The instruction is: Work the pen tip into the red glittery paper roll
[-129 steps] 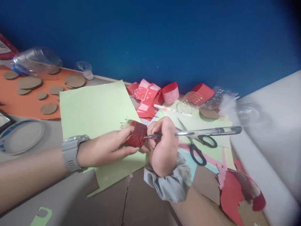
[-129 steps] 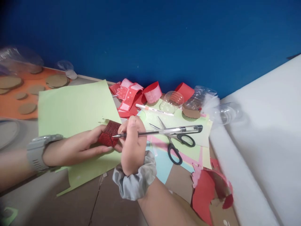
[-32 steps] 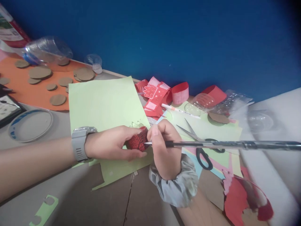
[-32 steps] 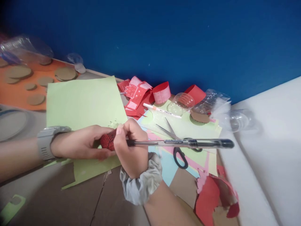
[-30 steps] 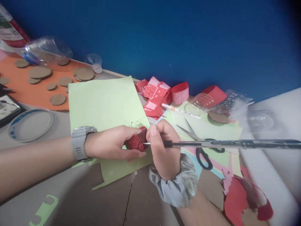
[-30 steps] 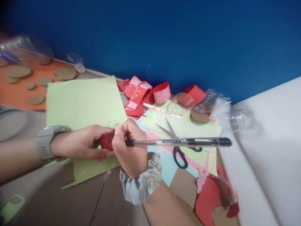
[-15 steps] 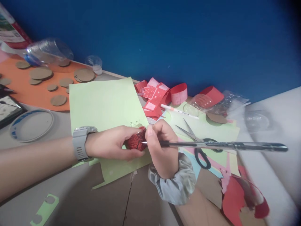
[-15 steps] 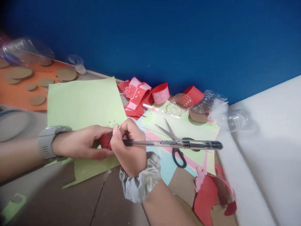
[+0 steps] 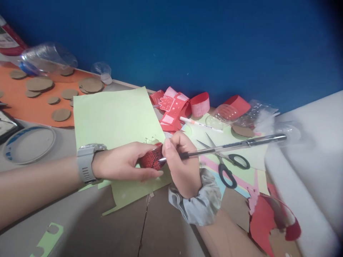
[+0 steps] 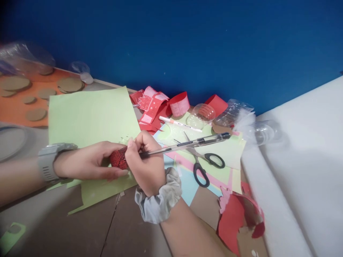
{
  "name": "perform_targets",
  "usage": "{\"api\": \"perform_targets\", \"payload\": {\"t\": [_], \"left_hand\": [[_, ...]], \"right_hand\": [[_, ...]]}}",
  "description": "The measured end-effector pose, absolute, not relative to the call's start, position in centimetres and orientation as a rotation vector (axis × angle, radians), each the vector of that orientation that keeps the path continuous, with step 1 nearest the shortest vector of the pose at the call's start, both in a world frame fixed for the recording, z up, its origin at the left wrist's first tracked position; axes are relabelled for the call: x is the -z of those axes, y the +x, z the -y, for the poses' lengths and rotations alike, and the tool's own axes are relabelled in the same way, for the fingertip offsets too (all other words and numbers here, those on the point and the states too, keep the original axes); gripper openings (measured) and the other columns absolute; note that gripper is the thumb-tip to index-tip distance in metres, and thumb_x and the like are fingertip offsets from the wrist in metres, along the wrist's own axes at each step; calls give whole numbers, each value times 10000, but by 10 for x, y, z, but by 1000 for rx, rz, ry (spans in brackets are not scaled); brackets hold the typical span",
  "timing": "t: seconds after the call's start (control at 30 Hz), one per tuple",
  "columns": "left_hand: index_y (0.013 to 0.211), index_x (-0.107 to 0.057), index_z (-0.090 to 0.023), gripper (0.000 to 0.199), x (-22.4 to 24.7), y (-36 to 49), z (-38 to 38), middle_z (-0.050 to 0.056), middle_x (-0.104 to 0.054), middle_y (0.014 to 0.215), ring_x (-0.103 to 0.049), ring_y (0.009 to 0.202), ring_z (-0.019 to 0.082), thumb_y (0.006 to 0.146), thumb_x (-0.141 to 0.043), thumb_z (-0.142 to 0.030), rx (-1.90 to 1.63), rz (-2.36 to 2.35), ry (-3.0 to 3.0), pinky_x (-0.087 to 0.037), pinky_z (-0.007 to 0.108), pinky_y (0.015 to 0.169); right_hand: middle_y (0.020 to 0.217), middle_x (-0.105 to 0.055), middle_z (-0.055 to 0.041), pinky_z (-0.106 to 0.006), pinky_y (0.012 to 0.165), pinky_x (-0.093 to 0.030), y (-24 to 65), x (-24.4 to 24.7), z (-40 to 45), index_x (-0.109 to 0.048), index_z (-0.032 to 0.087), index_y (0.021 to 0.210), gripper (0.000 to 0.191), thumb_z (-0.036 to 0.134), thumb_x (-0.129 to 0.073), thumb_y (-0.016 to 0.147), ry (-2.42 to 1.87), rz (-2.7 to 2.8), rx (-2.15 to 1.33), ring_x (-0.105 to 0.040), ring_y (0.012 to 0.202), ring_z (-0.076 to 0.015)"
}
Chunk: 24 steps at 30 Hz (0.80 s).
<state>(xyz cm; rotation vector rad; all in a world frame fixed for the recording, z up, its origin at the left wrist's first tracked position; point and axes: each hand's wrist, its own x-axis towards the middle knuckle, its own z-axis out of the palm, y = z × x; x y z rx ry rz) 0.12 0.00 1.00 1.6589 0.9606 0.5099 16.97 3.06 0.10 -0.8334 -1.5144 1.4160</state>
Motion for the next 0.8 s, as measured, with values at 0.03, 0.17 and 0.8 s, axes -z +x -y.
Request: {"api": "perform_targets", "payload": {"t": [0.03,0.17,0.8], "left_hand": [[987,-566,-142,221,-10,1,0,-5,-594,748,-531,632,130,924,-574,-353,-504,-972,1667,-428,222,583],[999,-567,-140,252,-9,1,-1,-9,-579,740,-520,615,127,904,-602,-371,-493,-963,1657,-432,221,564],[916,-549,-144,204,-5,1,-2,-32,-510,694,-473,567,101,888,-617,-334,-516,-964,1644,-387,209,527]], "right_hand": [[587,-278,70,-243,500,-270,169,-1,-31,-310,224,644,319,213,-486,910,-829,1518,-1419,-288,529,-90],[580,-272,74,-246,497,-265,169,-3,-31,-315,223,636,316,186,-492,896,-830,1524,-1429,-284,524,-89],[556,-291,75,-250,475,-264,169,-3,-35,-323,227,624,322,224,-487,901,-884,1451,-1457,-283,484,-81]]}}
